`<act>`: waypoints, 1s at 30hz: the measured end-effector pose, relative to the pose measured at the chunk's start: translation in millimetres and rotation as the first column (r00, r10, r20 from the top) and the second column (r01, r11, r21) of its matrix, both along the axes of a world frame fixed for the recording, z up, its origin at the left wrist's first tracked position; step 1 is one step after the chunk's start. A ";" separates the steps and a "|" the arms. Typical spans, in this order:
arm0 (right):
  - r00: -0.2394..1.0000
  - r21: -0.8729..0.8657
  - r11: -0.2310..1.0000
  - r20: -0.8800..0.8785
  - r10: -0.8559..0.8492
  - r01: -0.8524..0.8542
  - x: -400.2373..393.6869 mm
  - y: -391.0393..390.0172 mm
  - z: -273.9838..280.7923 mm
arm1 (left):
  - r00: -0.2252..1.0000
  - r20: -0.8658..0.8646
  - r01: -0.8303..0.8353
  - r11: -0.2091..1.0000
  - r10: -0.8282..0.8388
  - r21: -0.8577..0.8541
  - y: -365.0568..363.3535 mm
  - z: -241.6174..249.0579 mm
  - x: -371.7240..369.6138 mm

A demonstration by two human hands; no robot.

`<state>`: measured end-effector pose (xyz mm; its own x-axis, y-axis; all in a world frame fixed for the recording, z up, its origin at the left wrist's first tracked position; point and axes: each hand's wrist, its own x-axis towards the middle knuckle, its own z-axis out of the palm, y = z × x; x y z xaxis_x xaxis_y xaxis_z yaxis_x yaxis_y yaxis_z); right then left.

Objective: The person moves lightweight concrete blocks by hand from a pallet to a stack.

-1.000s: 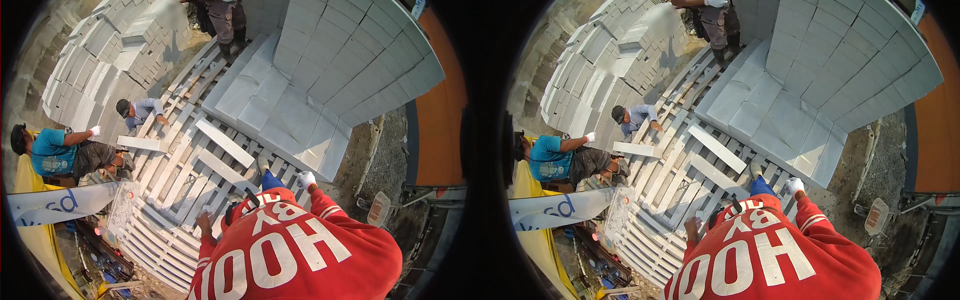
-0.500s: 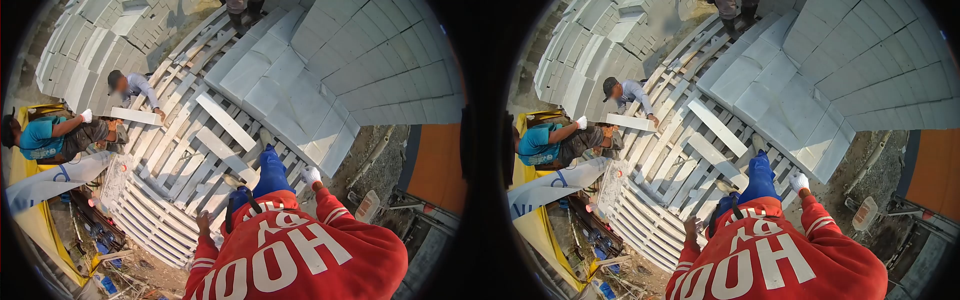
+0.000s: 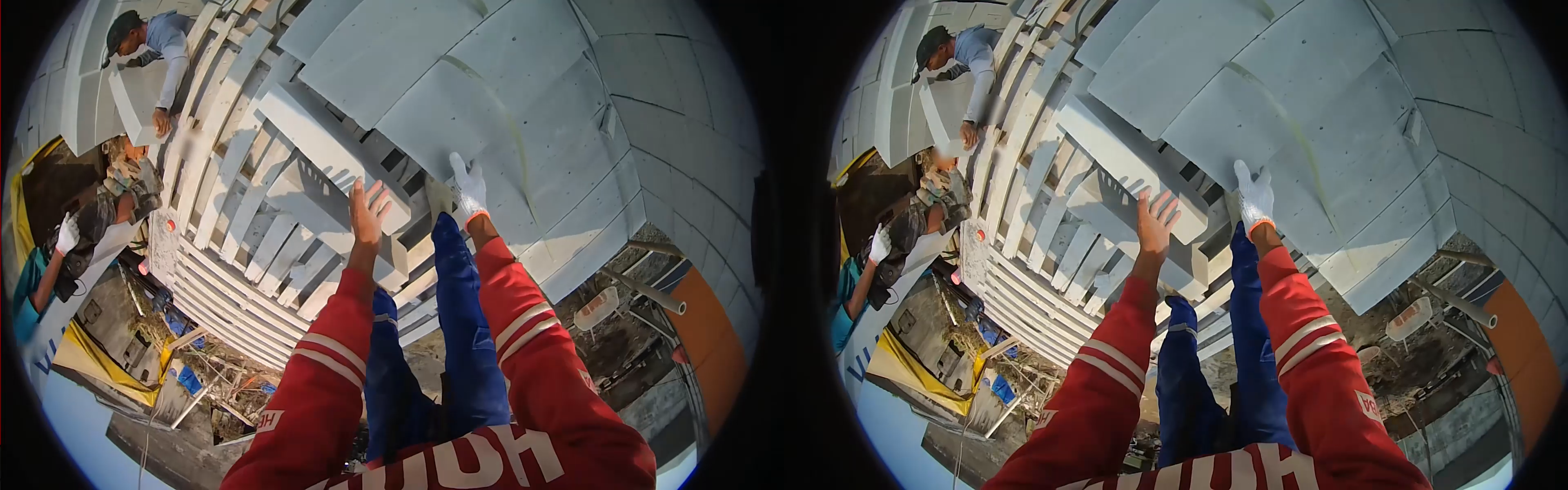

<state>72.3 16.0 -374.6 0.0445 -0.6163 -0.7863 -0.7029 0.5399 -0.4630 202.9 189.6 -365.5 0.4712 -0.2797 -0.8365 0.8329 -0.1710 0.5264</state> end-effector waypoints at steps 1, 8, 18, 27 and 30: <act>0.994 0.023 0.995 0.047 -0.098 0.097 8.4 -5.7 -9.3 | 0.993 0.012 -0.114 0.993 0.114 -0.022 -36.9 -23.5 8.2; 0.812 0.094 0.866 0.312 -0.494 0.491 31.7 -3.5 3.6 | 0.881 0.231 -0.388 0.909 0.414 -0.150 -123.2 -121.6 16.7; 0.835 0.160 0.881 0.282 -0.473 0.445 -83.4 9.3 6.9 | 0.837 -0.121 -0.542 0.839 0.534 -0.045 -97.6 -89.1 -115.2; 0.688 0.147 0.770 0.368 -0.626 0.621 -86.8 -87.5 -29.9 | 0.912 -0.193 -0.409 0.830 0.362 -0.378 -75.9 -72.7 -117.9; 0.765 0.062 0.826 0.343 -0.545 0.560 -79.4 -100.6 -58.6 | 0.992 0.128 -0.016 0.999 0.021 -0.042 -90.6 -59.5 -105.4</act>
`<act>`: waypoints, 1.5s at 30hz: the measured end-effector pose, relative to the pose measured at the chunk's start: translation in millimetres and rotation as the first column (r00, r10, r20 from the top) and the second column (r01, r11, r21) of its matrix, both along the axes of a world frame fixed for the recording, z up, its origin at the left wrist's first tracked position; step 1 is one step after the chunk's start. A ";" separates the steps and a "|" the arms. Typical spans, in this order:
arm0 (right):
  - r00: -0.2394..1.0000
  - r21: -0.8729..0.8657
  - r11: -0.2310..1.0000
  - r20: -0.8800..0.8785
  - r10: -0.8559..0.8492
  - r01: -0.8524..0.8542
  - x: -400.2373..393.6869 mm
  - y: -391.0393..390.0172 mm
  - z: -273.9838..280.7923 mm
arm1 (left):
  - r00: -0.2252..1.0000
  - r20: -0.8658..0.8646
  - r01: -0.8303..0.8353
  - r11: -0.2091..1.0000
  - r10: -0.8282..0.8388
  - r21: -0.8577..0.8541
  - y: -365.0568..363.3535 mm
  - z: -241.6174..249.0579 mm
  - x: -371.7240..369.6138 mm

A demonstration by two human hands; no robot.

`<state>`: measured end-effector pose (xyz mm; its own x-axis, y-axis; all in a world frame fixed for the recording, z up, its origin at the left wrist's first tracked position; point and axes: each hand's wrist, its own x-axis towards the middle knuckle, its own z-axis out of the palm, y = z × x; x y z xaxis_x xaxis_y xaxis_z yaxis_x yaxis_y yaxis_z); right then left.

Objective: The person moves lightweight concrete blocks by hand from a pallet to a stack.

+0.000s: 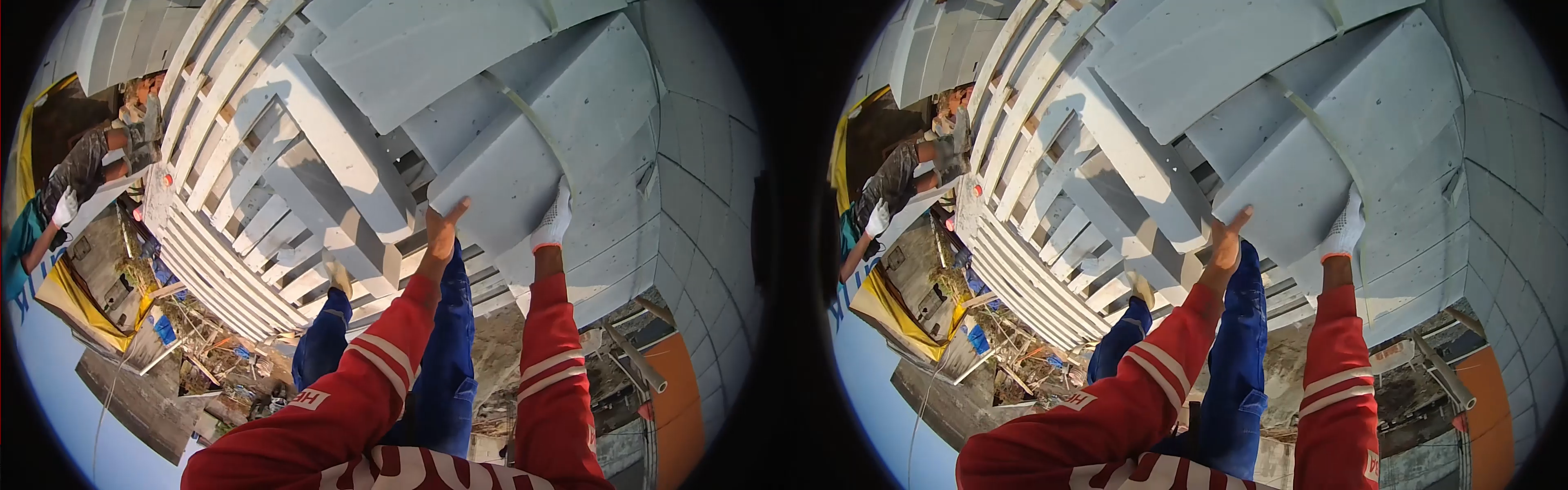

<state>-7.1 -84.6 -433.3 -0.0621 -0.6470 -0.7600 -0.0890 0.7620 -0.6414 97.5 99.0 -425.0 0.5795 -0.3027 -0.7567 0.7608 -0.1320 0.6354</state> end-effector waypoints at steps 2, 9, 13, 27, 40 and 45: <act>0.995 0.053 0.998 0.100 -0.028 0.023 0.0 4.8 4.4 | 0.993 -0.062 -0.098 0.994 0.096 -0.038 -0.8 -13.9 -1.6; 0.997 0.038 0.998 0.065 -0.044 0.042 4.3 9.6 59.7 | 0.990 -0.078 -0.131 0.972 0.118 -0.193 -2.5 34.6 5.8; 0.987 -0.196 0.980 0.157 0.044 -0.012 -49.9 4.5 44.6 | 0.999 0.043 -0.029 0.996 0.026 0.086 27.9 115.0 13.9; 0.911 0.370 0.915 0.411 -0.007 -0.160 50.5 327.4 196.5 | 0.988 -0.071 -0.085 0.861 0.139 0.501 396.2 395.9 100.7; 0.668 0.206 0.643 0.355 0.653 -0.738 400.6 502.3 154.6 | 0.521 -0.337 -0.790 0.593 0.784 0.158 638.9 249.7 136.7; 0.422 -0.131 0.423 0.036 0.906 -0.897 590.4 505.7 40.0 | 0.410 -0.572 -0.911 0.357 0.711 -0.209 579.9 43.5 248.0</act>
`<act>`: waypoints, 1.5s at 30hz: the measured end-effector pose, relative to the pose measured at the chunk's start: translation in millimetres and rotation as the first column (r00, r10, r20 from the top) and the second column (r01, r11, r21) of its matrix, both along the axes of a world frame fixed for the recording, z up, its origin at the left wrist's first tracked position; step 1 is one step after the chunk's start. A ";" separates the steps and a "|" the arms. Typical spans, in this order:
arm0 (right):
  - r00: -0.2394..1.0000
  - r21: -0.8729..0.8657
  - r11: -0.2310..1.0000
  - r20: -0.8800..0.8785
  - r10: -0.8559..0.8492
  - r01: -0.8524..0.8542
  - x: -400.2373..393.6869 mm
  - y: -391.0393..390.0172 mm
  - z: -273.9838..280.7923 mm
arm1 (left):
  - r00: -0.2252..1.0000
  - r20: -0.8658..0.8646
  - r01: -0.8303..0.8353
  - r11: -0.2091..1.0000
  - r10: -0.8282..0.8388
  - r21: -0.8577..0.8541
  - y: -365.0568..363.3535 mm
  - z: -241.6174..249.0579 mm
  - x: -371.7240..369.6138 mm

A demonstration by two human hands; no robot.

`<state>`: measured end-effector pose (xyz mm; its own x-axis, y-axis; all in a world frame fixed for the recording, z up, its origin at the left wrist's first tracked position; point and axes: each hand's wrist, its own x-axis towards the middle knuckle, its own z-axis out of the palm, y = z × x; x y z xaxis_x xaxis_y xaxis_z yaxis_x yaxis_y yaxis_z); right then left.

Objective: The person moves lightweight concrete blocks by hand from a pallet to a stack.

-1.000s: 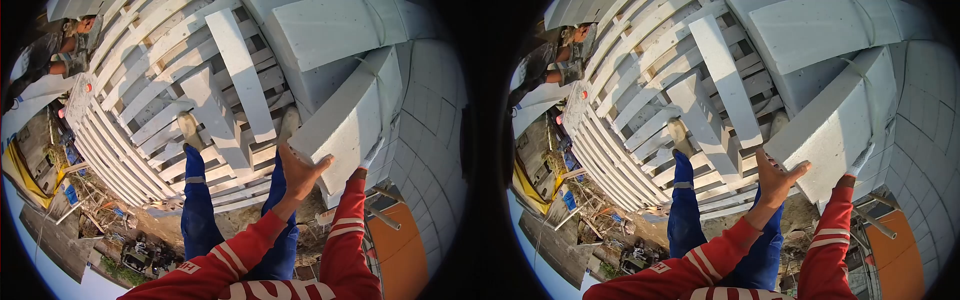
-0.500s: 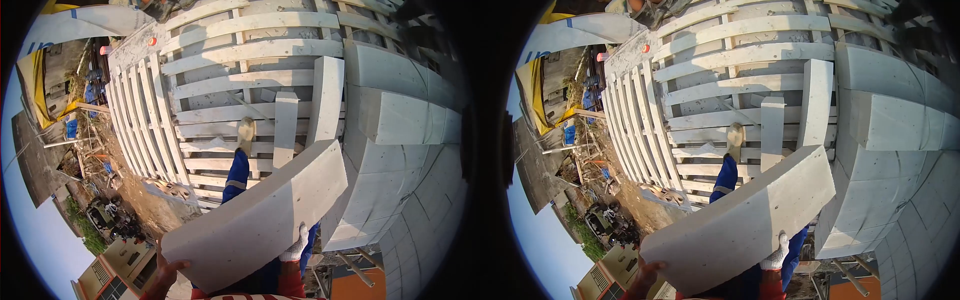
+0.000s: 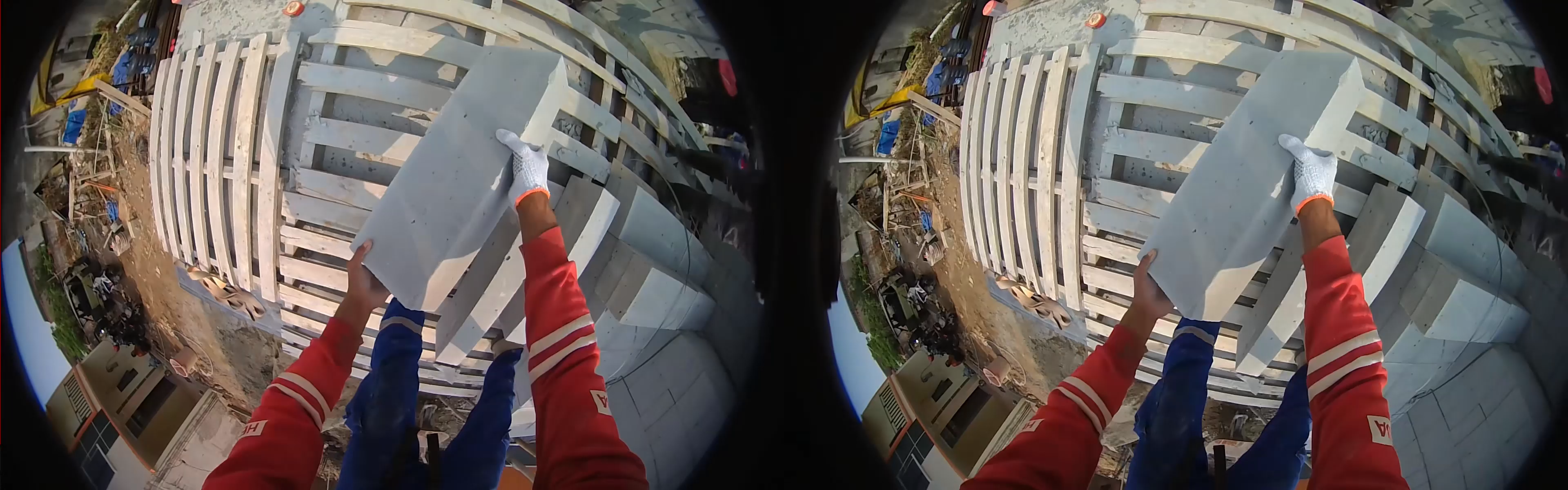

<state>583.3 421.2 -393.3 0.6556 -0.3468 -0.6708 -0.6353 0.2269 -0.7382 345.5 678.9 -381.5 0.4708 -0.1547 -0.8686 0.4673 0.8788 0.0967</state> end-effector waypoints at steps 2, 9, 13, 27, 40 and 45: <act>0.997 -0.081 0.994 0.020 0.078 -0.076 60.1 -0.5 -28.3 | 0.996 0.003 -0.085 0.984 0.086 -0.154 -29.7 -65.2 39.8; 0.916 -0.720 0.570 -0.261 0.306 -0.396 170.0 30.3 -126.5 | 0.973 -0.157 -0.195 0.964 0.167 -0.183 -80.5 -160.6 123.0; 0.903 -0.788 0.448 -0.327 0.277 -0.423 153.8 56.0 -129.1 | 0.983 -0.134 -0.158 0.955 0.127 -0.253 -51.0 -195.2 118.0; 0.720 -0.517 0.705 -0.694 -0.014 -0.485 -283.6 -61.4 -48.8 | 0.977 -0.174 0.194 0.867 -0.126 0.459 -66.3 -80.0 75.8; 0.869 -0.658 0.656 -0.495 -0.006 -0.370 -329.9 -55.7 -105.6 | 0.825 -0.265 0.510 0.456 -0.499 0.729 -181.3 21.0 -42.7; 0.917 -0.665 0.675 -0.396 0.045 -0.320 -219.7 -80.7 -51.6 | 0.840 -0.232 0.475 0.456 -0.491 0.753 -169.3 19.1 -23.2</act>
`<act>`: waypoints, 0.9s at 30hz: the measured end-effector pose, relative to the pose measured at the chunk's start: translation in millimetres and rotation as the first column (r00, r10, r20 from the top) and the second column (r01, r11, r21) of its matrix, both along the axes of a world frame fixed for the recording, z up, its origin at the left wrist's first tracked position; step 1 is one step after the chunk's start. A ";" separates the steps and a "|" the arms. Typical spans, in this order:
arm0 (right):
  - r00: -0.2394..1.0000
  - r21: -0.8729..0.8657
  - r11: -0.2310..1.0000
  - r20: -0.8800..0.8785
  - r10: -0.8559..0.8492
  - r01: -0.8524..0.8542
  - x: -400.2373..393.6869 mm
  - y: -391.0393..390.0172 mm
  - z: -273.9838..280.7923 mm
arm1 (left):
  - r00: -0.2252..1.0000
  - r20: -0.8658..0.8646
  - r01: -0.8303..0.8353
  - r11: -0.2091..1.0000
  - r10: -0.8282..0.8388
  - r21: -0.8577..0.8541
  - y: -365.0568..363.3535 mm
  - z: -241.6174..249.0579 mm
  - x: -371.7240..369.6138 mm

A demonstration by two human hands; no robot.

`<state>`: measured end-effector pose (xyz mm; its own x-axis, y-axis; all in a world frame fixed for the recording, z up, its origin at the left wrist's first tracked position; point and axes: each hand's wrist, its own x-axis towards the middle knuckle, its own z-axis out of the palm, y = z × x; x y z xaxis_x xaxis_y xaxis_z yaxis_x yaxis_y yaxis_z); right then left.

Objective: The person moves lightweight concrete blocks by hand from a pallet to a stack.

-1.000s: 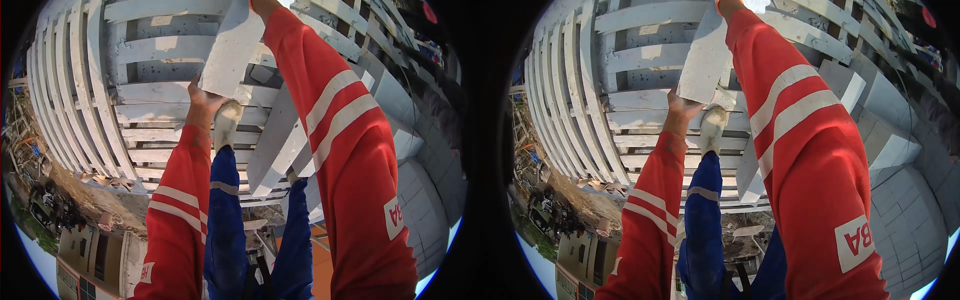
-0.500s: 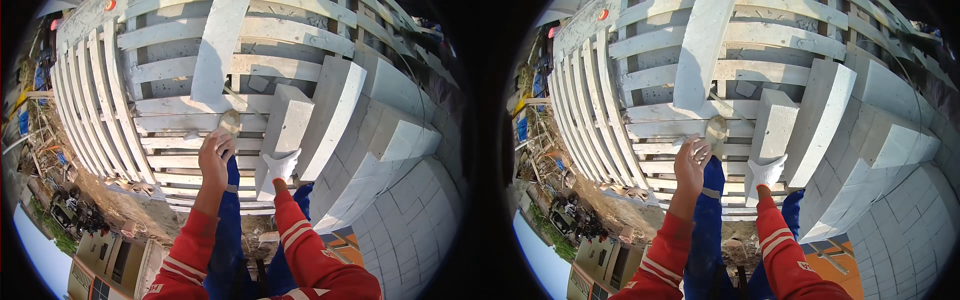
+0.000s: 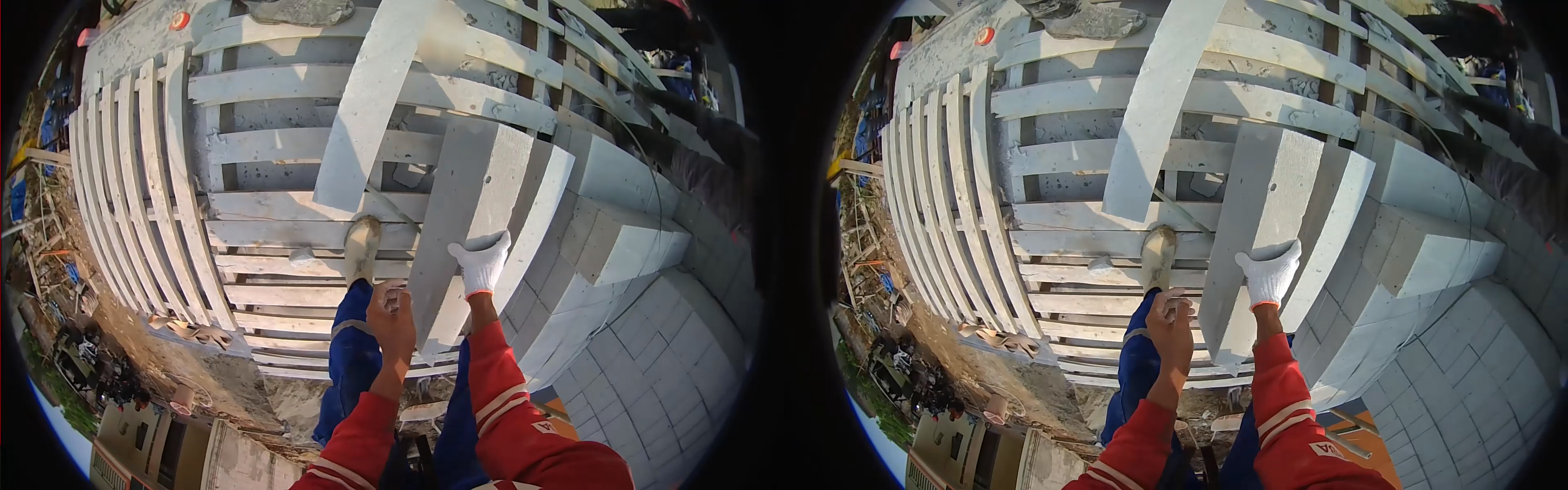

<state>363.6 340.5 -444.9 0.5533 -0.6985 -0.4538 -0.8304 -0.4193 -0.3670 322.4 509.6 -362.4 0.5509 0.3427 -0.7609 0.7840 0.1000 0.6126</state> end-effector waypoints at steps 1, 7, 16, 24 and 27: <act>1.000 0.071 0.997 0.021 0.007 -0.008 33.5 -9.9 5.5 | 1.000 -0.029 0.001 1.000 0.000 0.022 4.7 1.0 5.4; 0.993 0.144 0.985 0.087 0.083 -0.095 247.9 -53.3 -8.7 | 0.998 -0.059 -0.034 0.999 0.034 0.004 11.9 -4.3 3.4; 0.993 -0.176 0.979 -0.087 0.086 -0.100 342.8 -25.0 -51.5 | 0.990 -0.111 -0.101 0.992 0.092 -0.075 22.6 -2.6 3.6; 0.948 -0.336 0.904 0.082 0.308 -0.265 199.7 -45.5 -24.2 | 0.991 -0.136 -0.006 0.995 -0.008 -0.099 2.6 -9.0 -9.4; 0.995 -0.443 0.892 0.004 0.095 -0.083 74.5 -91.6 -1.8 | 0.988 -0.137 0.052 0.995 -0.064 -0.090 -16.7 -6.9 -19.7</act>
